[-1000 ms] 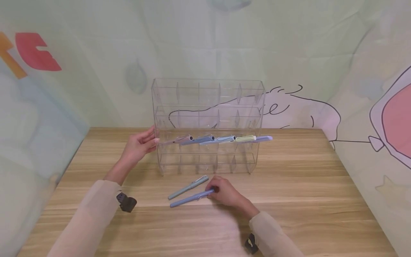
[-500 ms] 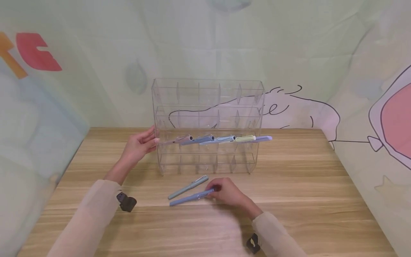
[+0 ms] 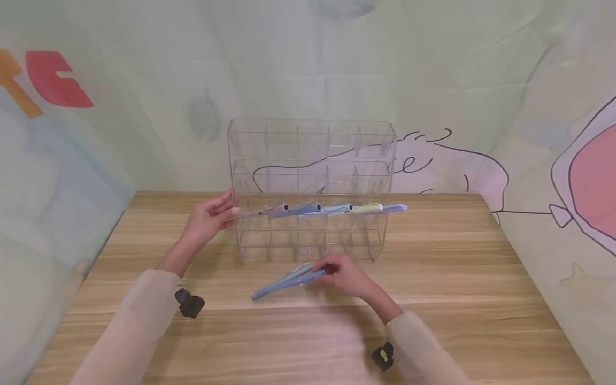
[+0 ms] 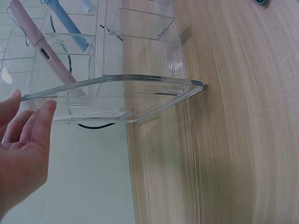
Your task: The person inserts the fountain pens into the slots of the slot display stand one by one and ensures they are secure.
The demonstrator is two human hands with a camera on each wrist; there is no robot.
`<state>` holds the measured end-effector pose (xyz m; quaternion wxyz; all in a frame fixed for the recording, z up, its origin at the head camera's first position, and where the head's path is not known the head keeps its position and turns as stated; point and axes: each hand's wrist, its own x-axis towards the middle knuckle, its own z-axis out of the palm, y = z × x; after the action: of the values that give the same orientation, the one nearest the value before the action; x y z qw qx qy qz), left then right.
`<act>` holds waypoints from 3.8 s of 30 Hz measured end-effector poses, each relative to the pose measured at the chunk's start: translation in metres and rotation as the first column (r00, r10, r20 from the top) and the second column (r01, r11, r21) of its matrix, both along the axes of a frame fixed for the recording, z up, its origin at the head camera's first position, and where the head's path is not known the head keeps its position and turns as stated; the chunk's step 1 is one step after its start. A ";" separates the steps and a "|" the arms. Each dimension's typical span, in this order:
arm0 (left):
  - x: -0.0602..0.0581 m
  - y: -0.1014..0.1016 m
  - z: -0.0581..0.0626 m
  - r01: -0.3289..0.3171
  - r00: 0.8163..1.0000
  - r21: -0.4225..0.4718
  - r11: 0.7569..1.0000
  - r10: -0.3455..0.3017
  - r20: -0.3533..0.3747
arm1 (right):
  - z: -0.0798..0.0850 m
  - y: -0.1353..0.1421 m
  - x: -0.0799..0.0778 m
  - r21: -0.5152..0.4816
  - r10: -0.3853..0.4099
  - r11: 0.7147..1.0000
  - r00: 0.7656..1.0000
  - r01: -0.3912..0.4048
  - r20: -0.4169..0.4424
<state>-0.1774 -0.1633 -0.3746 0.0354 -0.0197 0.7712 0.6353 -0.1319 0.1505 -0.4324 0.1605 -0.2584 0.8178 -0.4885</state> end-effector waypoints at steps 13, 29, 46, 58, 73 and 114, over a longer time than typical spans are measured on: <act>0.001 0.000 0.000 0.000 1.000 -0.015 1.000 0.000 0.006 | 0.033 0.000 -0.017 -0.054 -0.110 0.993 0.992 0.107 -0.063; 0.002 0.000 0.001 0.000 1.000 -0.016 1.000 0.000 -0.003 | 0.038 -0.033 -0.021 -0.033 -0.290 0.957 0.938 0.289 -0.189; 0.000 0.000 -0.001 -0.005 1.000 -0.026 1.000 0.005 -0.005 | 0.028 -0.076 -0.022 0.006 -0.305 0.949 0.922 0.315 -0.238; 0.002 0.002 0.002 -0.010 1.000 -0.024 1.000 0.010 0.000 | 0.028 -0.090 -0.019 0.000 -0.316 0.943 0.897 0.333 -0.309; -0.001 0.002 0.000 -0.007 1.000 -0.029 1.000 0.007 -0.002 | 0.020 -0.093 -0.021 -0.031 -0.300 0.951 0.892 0.308 -0.338; 0.001 0.001 0.000 -0.006 1.000 -0.025 1.000 0.005 -0.009 | 0.025 -0.073 -0.021 -0.009 -0.183 0.982 0.944 0.188 -0.276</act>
<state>-0.1764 -0.1622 -0.3747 0.0300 -0.0195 0.7793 0.6257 -0.1526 0.0773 -0.4069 0.0007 -0.2442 0.8571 -0.4536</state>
